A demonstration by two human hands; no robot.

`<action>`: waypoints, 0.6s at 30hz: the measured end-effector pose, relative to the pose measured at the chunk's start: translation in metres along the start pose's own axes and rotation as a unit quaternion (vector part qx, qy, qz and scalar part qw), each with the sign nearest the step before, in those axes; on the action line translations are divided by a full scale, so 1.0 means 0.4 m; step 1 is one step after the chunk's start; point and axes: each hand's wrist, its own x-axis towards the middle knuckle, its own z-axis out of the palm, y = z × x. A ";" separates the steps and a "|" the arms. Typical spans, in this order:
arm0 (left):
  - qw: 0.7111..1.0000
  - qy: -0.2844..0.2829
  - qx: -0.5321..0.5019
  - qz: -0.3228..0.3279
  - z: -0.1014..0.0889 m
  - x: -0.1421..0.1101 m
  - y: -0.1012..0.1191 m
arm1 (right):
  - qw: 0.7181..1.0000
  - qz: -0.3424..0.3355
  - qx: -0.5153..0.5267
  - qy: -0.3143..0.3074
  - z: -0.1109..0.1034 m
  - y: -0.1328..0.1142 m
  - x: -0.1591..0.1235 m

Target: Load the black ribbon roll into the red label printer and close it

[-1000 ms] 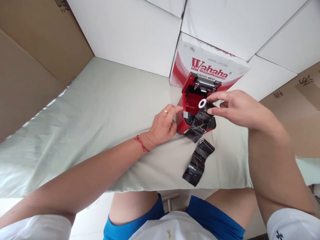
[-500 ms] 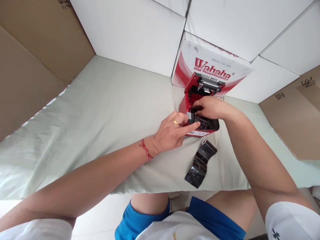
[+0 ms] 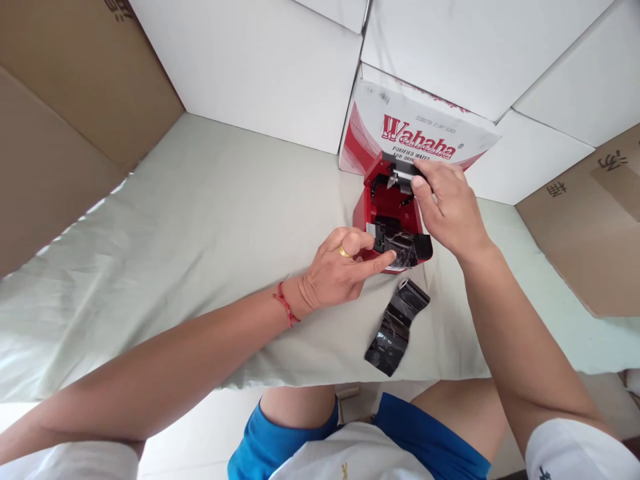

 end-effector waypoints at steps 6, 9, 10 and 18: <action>0.999 0.034 0.001 -0.003 -0.002 0.007 0.001 | 0.993 -0.008 0.108 0.048 0.032 -0.020 -0.162; 0.998 0.028 -0.024 -0.047 -0.010 0.015 -0.009 | 0.989 -0.017 0.118 0.087 0.058 -0.023 -0.193; 0.997 0.014 -0.033 -0.072 -0.015 0.018 -0.015 | 0.989 -0.014 0.117 0.094 0.065 -0.023 -0.196; 0.988 -0.078 -0.086 -0.100 -0.020 0.025 -0.046 | 0.987 -0.009 0.117 0.108 0.089 -0.021 -0.203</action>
